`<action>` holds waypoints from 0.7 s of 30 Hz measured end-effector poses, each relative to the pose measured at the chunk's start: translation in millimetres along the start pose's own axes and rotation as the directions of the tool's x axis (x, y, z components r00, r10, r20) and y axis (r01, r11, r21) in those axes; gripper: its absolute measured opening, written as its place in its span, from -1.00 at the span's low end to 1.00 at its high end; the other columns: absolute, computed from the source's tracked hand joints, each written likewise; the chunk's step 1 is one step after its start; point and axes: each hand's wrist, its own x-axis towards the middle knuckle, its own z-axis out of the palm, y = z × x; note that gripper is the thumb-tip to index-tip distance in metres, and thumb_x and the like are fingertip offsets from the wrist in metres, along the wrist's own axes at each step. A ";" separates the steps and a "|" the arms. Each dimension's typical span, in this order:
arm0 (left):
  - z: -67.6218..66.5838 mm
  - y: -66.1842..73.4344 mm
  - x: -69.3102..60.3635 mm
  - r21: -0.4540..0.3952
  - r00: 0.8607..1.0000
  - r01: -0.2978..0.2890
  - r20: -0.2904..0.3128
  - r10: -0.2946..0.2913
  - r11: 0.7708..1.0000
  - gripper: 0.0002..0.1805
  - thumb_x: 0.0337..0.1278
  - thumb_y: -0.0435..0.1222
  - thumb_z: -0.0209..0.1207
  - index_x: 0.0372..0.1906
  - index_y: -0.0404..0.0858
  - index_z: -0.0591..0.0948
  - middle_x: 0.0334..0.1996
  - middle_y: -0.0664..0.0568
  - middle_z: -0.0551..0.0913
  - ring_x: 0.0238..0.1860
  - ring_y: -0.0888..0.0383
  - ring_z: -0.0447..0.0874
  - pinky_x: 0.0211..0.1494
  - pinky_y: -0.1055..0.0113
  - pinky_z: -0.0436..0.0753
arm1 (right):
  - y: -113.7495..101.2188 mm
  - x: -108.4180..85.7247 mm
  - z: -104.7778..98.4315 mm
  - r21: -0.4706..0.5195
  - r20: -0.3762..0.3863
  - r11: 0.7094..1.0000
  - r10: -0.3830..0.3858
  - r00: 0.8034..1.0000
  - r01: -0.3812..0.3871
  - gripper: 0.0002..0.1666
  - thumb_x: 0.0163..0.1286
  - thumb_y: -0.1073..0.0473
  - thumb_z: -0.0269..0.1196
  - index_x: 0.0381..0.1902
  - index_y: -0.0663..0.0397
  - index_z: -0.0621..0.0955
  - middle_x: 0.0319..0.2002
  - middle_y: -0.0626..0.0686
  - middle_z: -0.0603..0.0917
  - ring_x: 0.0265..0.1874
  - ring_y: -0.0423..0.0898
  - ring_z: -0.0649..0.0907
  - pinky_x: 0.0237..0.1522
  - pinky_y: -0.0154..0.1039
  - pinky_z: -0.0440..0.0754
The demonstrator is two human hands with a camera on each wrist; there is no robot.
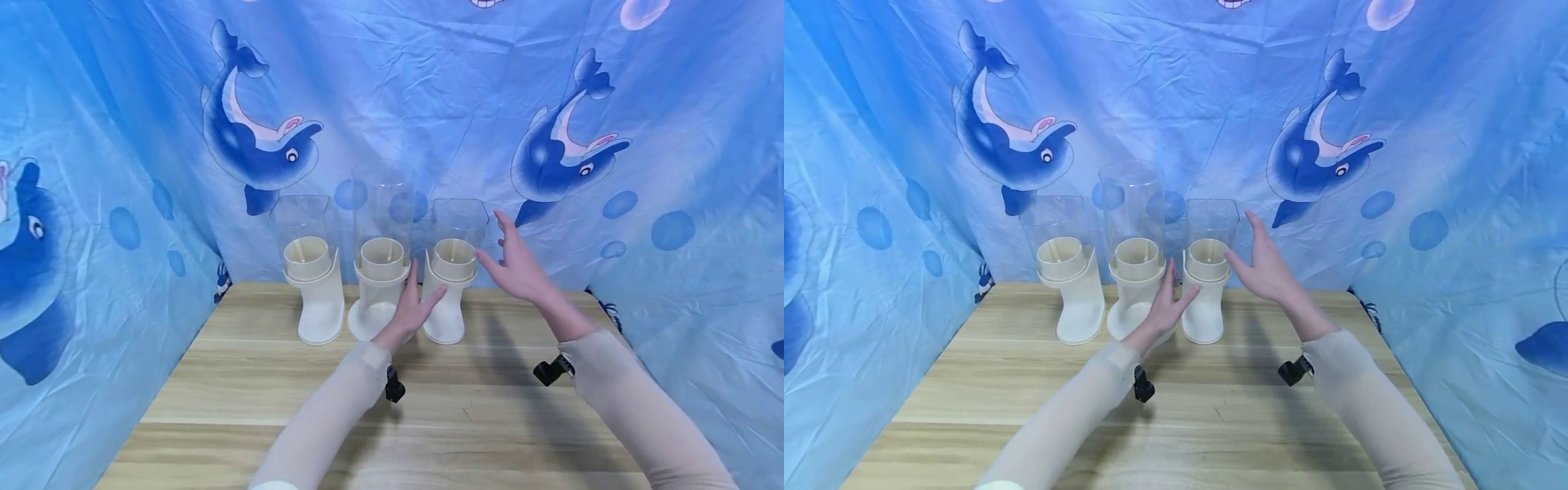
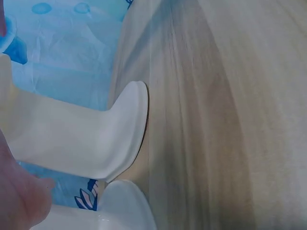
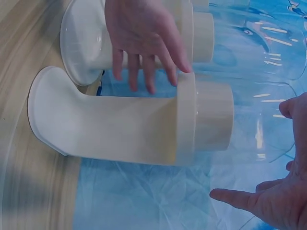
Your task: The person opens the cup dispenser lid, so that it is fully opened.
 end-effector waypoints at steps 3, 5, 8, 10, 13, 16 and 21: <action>0.3 0.8 5.5 0.009 0.999 -0.038 -0.016 0.038 0.999 0.20 0.37 0.26 0.19 0.76 0.02 -0.31 0.78 -0.02 -0.20 0.76 -0.15 -0.11 0.78 -0.10 0.05 | 2.0 4.5 3.7 0.031 -0.002 1.000 0.003 1.000 -0.003 0.09 0.63 0.00 0.20 0.75 -0.06 -0.25 0.75 0.27 -0.09 0.51 0.55 0.35 0.31 0.43 0.59; 1.4 1.2 8.4 0.010 0.997 -0.082 -0.016 0.082 0.997 0.22 0.36 0.25 0.22 0.76 0.00 -0.32 0.78 -0.05 -0.19 0.76 -0.16 -0.11 0.78 -0.12 0.04 | 3.4 7.7 6.6 0.045 -0.002 0.999 0.003 1.000 -0.003 0.09 0.63 0.02 0.20 0.76 -0.09 -0.24 0.75 0.27 -0.08 0.52 0.54 0.35 0.31 0.43 0.59; 4.3 1.7 11.3 0.033 0.987 -0.160 -0.005 0.160 0.987 0.24 0.36 0.25 0.22 0.76 -0.05 -0.32 0.78 -0.07 -0.16 0.76 -0.17 -0.10 0.77 -0.18 0.04 | 4.8 10.9 11.2 0.060 -0.004 0.998 0.005 1.000 -0.005 0.09 0.62 0.04 0.22 0.76 -0.14 -0.22 0.74 0.28 -0.06 0.52 0.52 0.36 0.29 0.44 0.61; 6.3 2.8 12.6 0.049 0.977 -0.211 -0.006 0.211 0.976 0.23 0.36 0.24 0.23 0.76 -0.09 -0.30 0.77 -0.09 -0.10 0.75 -0.18 -0.07 0.75 -0.23 0.08 | 5.8 12.2 13.5 0.073 -0.011 0.997 0.008 1.000 -0.007 0.10 0.61 0.04 0.24 0.76 -0.18 -0.23 0.73 0.32 -0.02 0.53 0.49 0.38 0.28 0.43 0.61; 8.1 5.7 14.7 0.093 0.960 -0.276 -0.025 0.279 0.957 0.21 0.37 0.18 0.25 0.76 -0.11 -0.27 0.75 -0.12 -0.01 0.73 -0.20 0.01 0.71 -0.27 0.15 | 6.3 13.5 16.0 0.103 -0.024 0.995 0.007 1.000 -0.005 0.12 0.59 0.06 0.26 0.75 -0.21 -0.22 0.70 0.38 0.02 0.53 0.46 0.40 0.28 0.41 0.62; 8.4 9.7 16.9 0.138 0.936 -0.341 -0.045 0.350 0.930 0.18 0.39 0.06 0.27 0.76 -0.14 -0.26 0.74 -0.15 0.04 0.72 -0.18 0.07 0.70 -0.25 0.22 | 5.5 14.8 17.9 0.125 -0.031 0.992 0.002 1.000 0.002 0.12 0.58 0.07 0.28 0.75 -0.23 -0.20 0.68 0.40 0.06 0.52 0.45 0.41 0.30 0.38 0.63; 7.5 14.4 19.6 0.193 0.867 -0.470 -0.082 0.491 0.862 0.13 0.34 -0.11 0.31 0.75 -0.26 -0.15 0.73 -0.22 0.05 0.72 -0.16 0.09 0.71 -0.17 0.25 | 3.4 17.2 21.9 0.164 -0.045 0.986 -0.035 0.998 0.041 0.12 0.55 0.11 0.32 0.74 -0.13 -0.15 0.64 0.44 0.10 0.49 0.49 0.44 0.29 0.34 0.65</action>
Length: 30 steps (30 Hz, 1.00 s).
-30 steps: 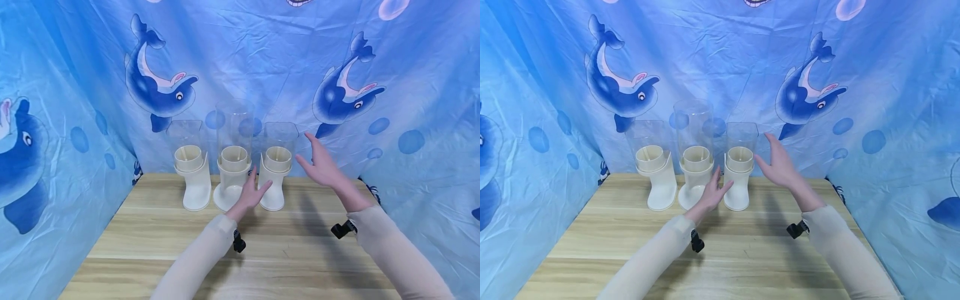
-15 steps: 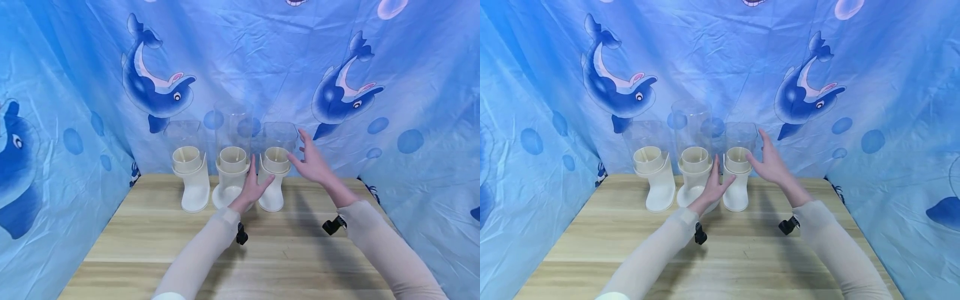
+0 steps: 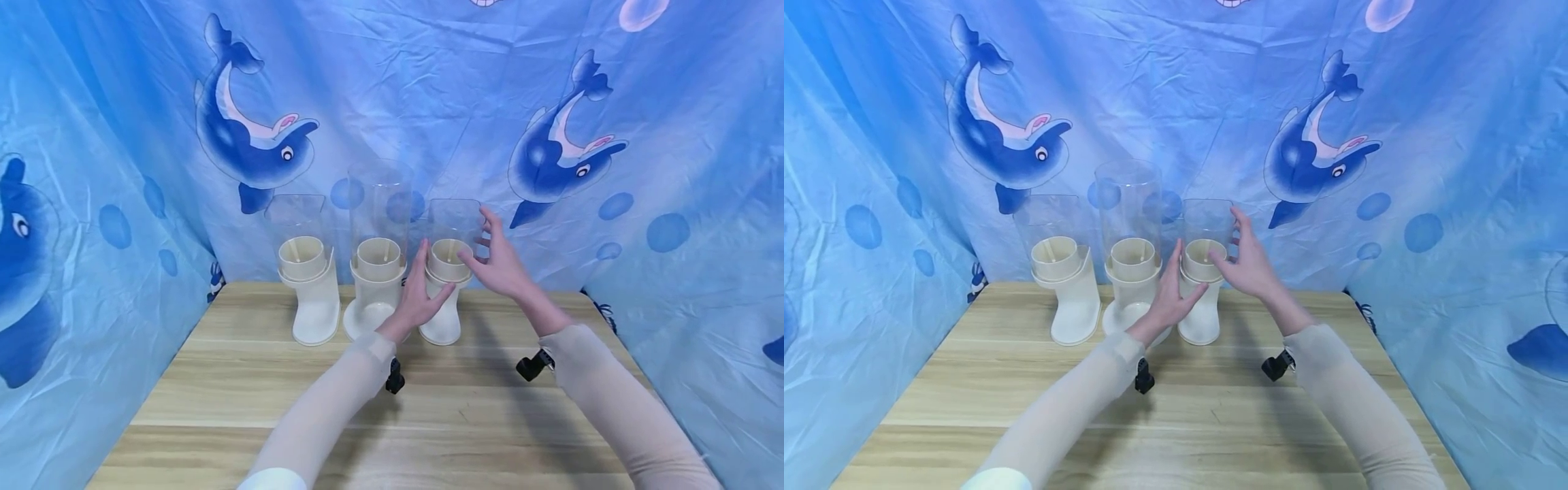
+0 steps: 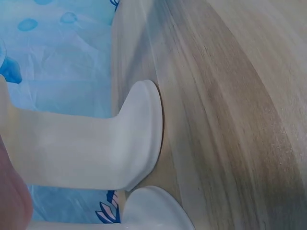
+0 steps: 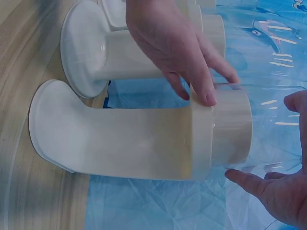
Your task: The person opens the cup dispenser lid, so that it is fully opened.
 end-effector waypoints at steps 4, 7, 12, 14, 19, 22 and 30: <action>-3.3 2.4 1.0 0.023 0.995 -0.087 -0.046 0.088 0.996 0.09 0.30 -0.20 0.35 0.71 -0.36 -0.05 0.70 -0.32 0.07 0.70 -0.21 0.12 0.71 -0.14 0.27 | -2.6 0.2 3.2 0.031 -0.015 0.999 -0.022 1.000 0.022 0.12 0.52 0.14 0.34 0.72 -0.04 -0.12 0.61 0.44 0.13 0.47 0.50 0.44 0.27 0.35 0.65; -5.3 6.2 2.0 0.033 0.991 -0.118 -0.053 0.120 0.992 0.08 0.29 -0.23 0.36 0.70 -0.41 -0.02 0.68 -0.39 0.09 0.69 -0.24 0.13 0.70 -0.13 0.30 | -4.5 -1.0 2.6 0.044 -0.023 0.999 -0.028 0.999 0.029 0.12 0.52 0.15 0.35 0.72 -0.02 -0.10 0.61 0.43 0.14 0.47 0.50 0.44 0.27 0.36 0.65; -7.6 17.4 4.5 0.024 0.990 -0.137 -0.025 0.138 0.990 0.10 0.29 -0.23 0.39 0.70 -0.42 -0.04 0.68 -0.40 0.09 0.70 -0.24 0.10 0.71 -0.12 0.28 | -7.6 -7.7 -3.8 0.039 -0.051 0.999 -0.033 0.998 0.035 0.11 0.51 0.14 0.37 0.72 -0.08 -0.07 0.59 0.41 0.17 0.47 0.47 0.45 0.24 0.40 0.66; -8.8 22.7 4.7 0.032 0.990 -0.140 -0.024 0.141 0.990 0.11 0.28 -0.23 0.41 0.70 -0.43 -0.03 0.68 -0.38 0.10 0.70 -0.23 0.10 0.71 -0.10 0.28 | -10.4 -11.4 -6.7 0.032 -0.065 0.999 -0.039 0.997 0.041 0.11 0.50 0.14 0.39 0.72 -0.10 -0.05 0.60 0.39 0.18 0.46 0.46 0.47 0.23 0.39 0.66; -16.8 37.9 0.9 0.073 0.987 -0.153 -0.035 0.156 0.986 0.10 0.26 -0.20 0.44 0.68 -0.45 0.03 0.66 -0.36 0.16 0.68 -0.21 0.17 0.69 -0.06 0.32 | -21.9 -23.3 -12.6 -0.008 -0.097 0.997 -0.077 0.992 0.076 0.12 0.45 0.15 0.42 0.71 -0.15 -0.01 0.60 0.35 0.25 0.42 0.44 0.53 0.15 0.34 0.72; -25.2 48.5 -5.6 0.081 0.986 -0.162 -0.028 0.165 0.983 0.09 0.26 -0.19 0.45 0.68 -0.45 0.06 0.65 -0.37 0.19 0.67 -0.20 0.20 0.68 -0.05 0.35 | -30.6 -32.7 -15.3 -0.038 -0.107 0.993 -0.113 0.988 0.109 0.13 0.43 0.19 0.45 0.71 -0.12 0.02 0.58 0.36 0.29 0.37 0.45 0.57 0.07 0.33 0.75; -52.5 74.8 -31.9 0.087 0.984 -0.180 -0.001 0.181 0.980 0.06 0.25 -0.19 0.48 0.68 -0.39 0.14 0.64 -0.31 0.24 0.64 -0.17 0.28 0.64 -0.02 0.41 | -55.4 -62.9 -15.4 -0.065 -0.103 0.990 -0.129 0.986 0.123 0.12 0.40 0.19 0.47 0.70 -0.08 0.07 0.55 0.33 0.34 0.29 0.42 0.64 -0.02 0.27 0.80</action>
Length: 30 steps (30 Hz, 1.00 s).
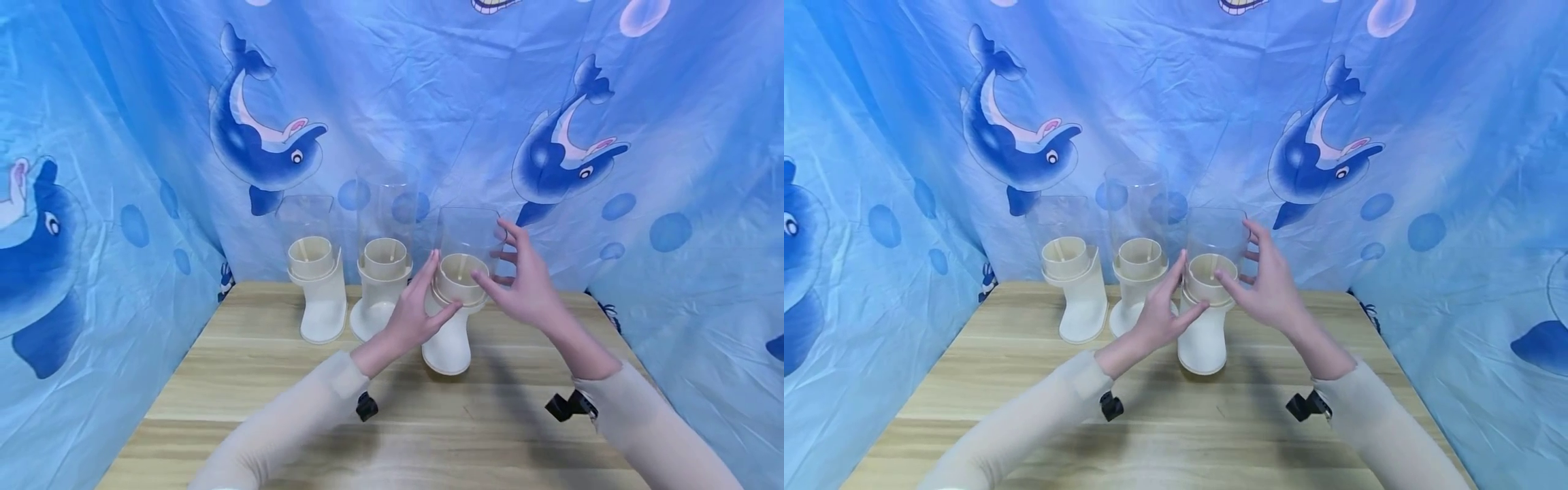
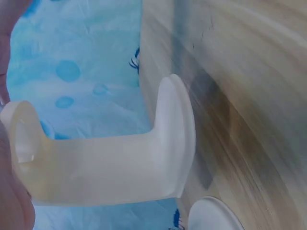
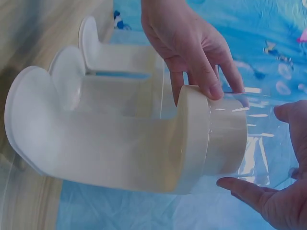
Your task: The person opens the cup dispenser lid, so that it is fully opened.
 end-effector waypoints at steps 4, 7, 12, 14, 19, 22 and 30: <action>-11.7 9.6 -9.0 0.013 0.999 -0.033 0.001 0.033 0.999 0.04 0.21 -0.21 0.50 0.66 -0.39 0.19 0.61 -0.32 0.31 0.62 -0.16 0.32 0.62 0.02 0.43 | -13.5 -12.1 -1.7 -0.024 -0.010 1.000 -0.016 1.000 0.016 0.13 0.35 0.22 0.51 0.68 -0.07 0.09 0.53 0.33 0.37 0.25 0.35 0.69 -0.07 0.17 0.83; -19.8 17.0 -17.4 0.013 0.999 -0.052 0.010 0.052 0.999 0.02 0.18 -0.24 0.52 0.63 -0.43 0.23 0.57 -0.35 0.34 0.60 -0.19 0.36 0.59 0.02 0.46 | -20.1 -21.8 -2.3 -0.066 -0.013 0.996 -0.054 0.998 0.053 0.15 0.31 0.24 0.54 0.67 -0.05 0.12 0.50 0.34 0.41 0.19 0.33 0.73 -0.14 0.10 0.85; -29.0 27.2 -31.1 -0.009 0.996 -0.088 0.029 0.088 0.996 0.02 0.14 -0.27 0.53 0.61 -0.45 0.26 0.55 -0.37 0.36 0.57 -0.21 0.40 0.56 0.03 0.49 | -26.8 -38.7 -0.8 -0.077 -0.033 0.995 -0.072 0.997 0.069 0.14 0.25 0.25 0.58 0.62 -0.01 0.19 0.47 0.32 0.43 0.12 0.32 0.75 -0.24 -0.02 0.87; -31.7 28.7 -36.2 -0.019 0.993 -0.112 0.024 0.112 0.994 0.02 0.12 -0.27 0.55 0.61 -0.45 0.27 0.55 -0.37 0.38 0.56 -0.21 0.42 0.55 0.03 0.51 | -29.4 -43.9 0.7 -0.063 -0.032 0.996 -0.064 0.997 0.062 0.14 0.23 0.27 0.59 0.61 0.00 0.19 0.48 0.31 0.41 0.12 0.32 0.74 -0.25 -0.07 0.87; -37.5 28.3 -51.9 -0.007 0.989 -0.149 -0.012 0.149 0.989 0.02 0.13 -0.26 0.55 0.61 -0.41 0.28 0.53 -0.35 0.41 0.51 -0.23 0.48 0.51 0.02 0.56 | -36.1 -52.7 7.2 -0.037 0.008 0.999 -0.037 0.999 0.037 0.16 0.20 0.28 0.61 0.60 -0.02 0.18 0.51 0.28 0.37 0.18 0.32 0.70 -0.21 -0.11 0.88; -40.2 28.6 -59.6 -0.001 0.990 -0.138 -0.015 0.138 0.990 0.01 0.16 -0.24 0.54 0.63 -0.38 0.26 0.56 -0.32 0.38 0.51 -0.22 0.49 0.51 0.02 0.55 | -39.3 -55.5 11.5 -0.035 0.022 0.999 -0.030 0.999 0.031 0.18 0.18 0.26 0.62 0.59 0.00 0.17 0.52 0.26 0.37 0.21 0.32 0.69 -0.19 -0.13 0.88; -42.7 35.1 -72.9 -0.015 0.998 -0.063 -0.006 0.063 0.998 0.02 0.12 -0.25 0.56 0.64 -0.32 0.29 0.57 -0.26 0.39 0.53 -0.19 0.48 0.54 0.04 0.52 | -42.8 -64.2 15.9 -0.056 0.033 0.998 -0.033 0.999 0.034 0.18 0.17 0.25 0.64 0.57 0.10 0.17 0.50 0.28 0.37 0.21 0.33 0.67 -0.20 -0.22 0.87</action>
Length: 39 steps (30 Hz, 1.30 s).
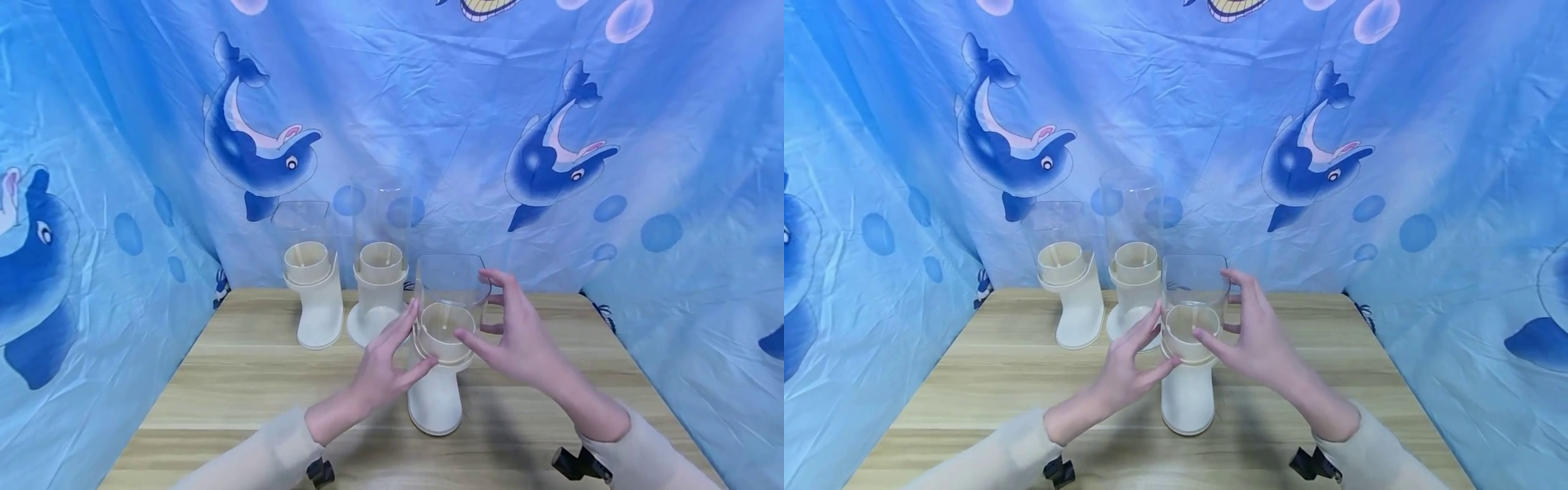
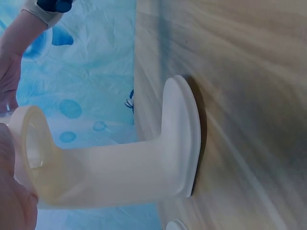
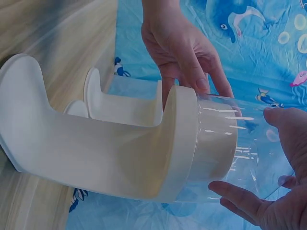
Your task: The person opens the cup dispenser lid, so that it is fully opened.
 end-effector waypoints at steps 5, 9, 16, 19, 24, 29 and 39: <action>2.0 3.7 -5.0 -0.026 1.000 0.017 -0.017 -0.018 1.000 0.02 0.08 -0.28 0.58 0.62 -0.32 0.32 0.56 -0.25 0.41 0.54 -0.18 0.46 0.49 0.11 0.57 | 0.9 -5.4 1.4 -0.001 -0.007 1.000 -0.015 1.000 0.015 0.19 0.15 0.23 0.65 0.57 0.14 0.18 0.49 0.28 0.37 0.19 0.33 0.67 -0.20 -0.24 0.86; 3.2 3.4 -6.0 -0.111 0.999 0.023 -0.023 -0.025 0.994 0.08 0.07 -0.36 0.56 0.66 -0.35 0.21 0.54 -0.28 0.44 0.51 -0.18 0.50 0.39 0.12 0.67 | 1.3 -9.2 1.4 0.001 -0.017 1.000 -0.023 1.000 0.023 0.19 0.13 0.23 0.66 0.56 0.13 0.19 0.49 0.26 0.39 0.18 0.32 0.68 -0.20 -0.24 0.86; -1.6 -8.5 7.6 -0.111 1.000 -0.015 -0.009 0.014 0.994 0.22 0.08 -0.11 0.56 0.69 -0.38 0.08 0.58 -0.28 0.33 0.54 -0.18 0.41 0.46 -0.15 0.60 | 2.8 -12.8 1.3 0.008 -0.015 0.999 -0.036 0.999 0.036 0.19 0.13 0.24 0.66 0.57 0.08 0.20 0.48 0.24 0.39 0.20 0.32 0.69 -0.19 -0.20 0.87; -3.4 -17.7 16.4 -0.188 0.999 0.002 0.045 0.007 0.982 0.32 0.00 -0.12 0.59 0.72 -0.34 -0.02 0.65 -0.29 0.20 0.61 -0.20 0.32 0.47 -0.23 0.55 | 4.0 -12.9 1.7 0.012 -0.013 0.999 -0.034 0.999 0.034 0.19 0.14 0.24 0.65 0.57 0.04 0.20 0.49 0.22 0.39 0.20 0.31 0.69 -0.18 -0.18 0.87; -1.2 -29.8 21.6 -0.321 0.994 0.026 0.112 0.011 0.947 0.39 -0.12 -0.31 0.61 0.73 -0.34 -0.08 0.61 -0.38 0.24 0.47 -0.30 0.50 0.43 -0.13 0.62 | 9.7 -11.9 2.1 0.017 -0.007 0.998 -0.057 0.998 0.057 0.18 0.13 0.25 0.65 0.57 0.02 0.21 0.49 0.23 0.40 0.19 0.30 0.70 -0.19 -0.20 0.87; -0.7 -31.6 21.9 -0.328 0.993 0.043 0.120 -0.004 0.944 0.38 -0.11 -0.32 0.62 0.74 -0.29 -0.05 0.53 -0.27 0.38 0.33 -0.22 0.64 0.31 0.03 0.75 | 21.5 -8.1 0.7 0.071 0.018 0.993 -0.093 0.995 0.092 0.23 0.11 0.36 0.63 0.61 0.04 0.18 0.47 0.28 0.43 0.19 0.27 0.71 -0.12 -0.18 0.87; -9.4 -32.0 25.5 -0.332 0.987 0.112 0.143 -0.067 0.937 0.29 -0.06 -0.37 0.57 0.73 -0.26 0.00 0.46 -0.23 0.50 0.40 -0.16 0.59 0.31 0.07 0.76 | 23.7 -9.6 -5.1 0.117 0.051 0.993 -0.030 0.998 0.024 -0.19 0.56 0.31 0.22 0.63 0.05 0.14 0.42 0.22 0.51 0.21 0.21 0.69 -0.02 -0.13 0.85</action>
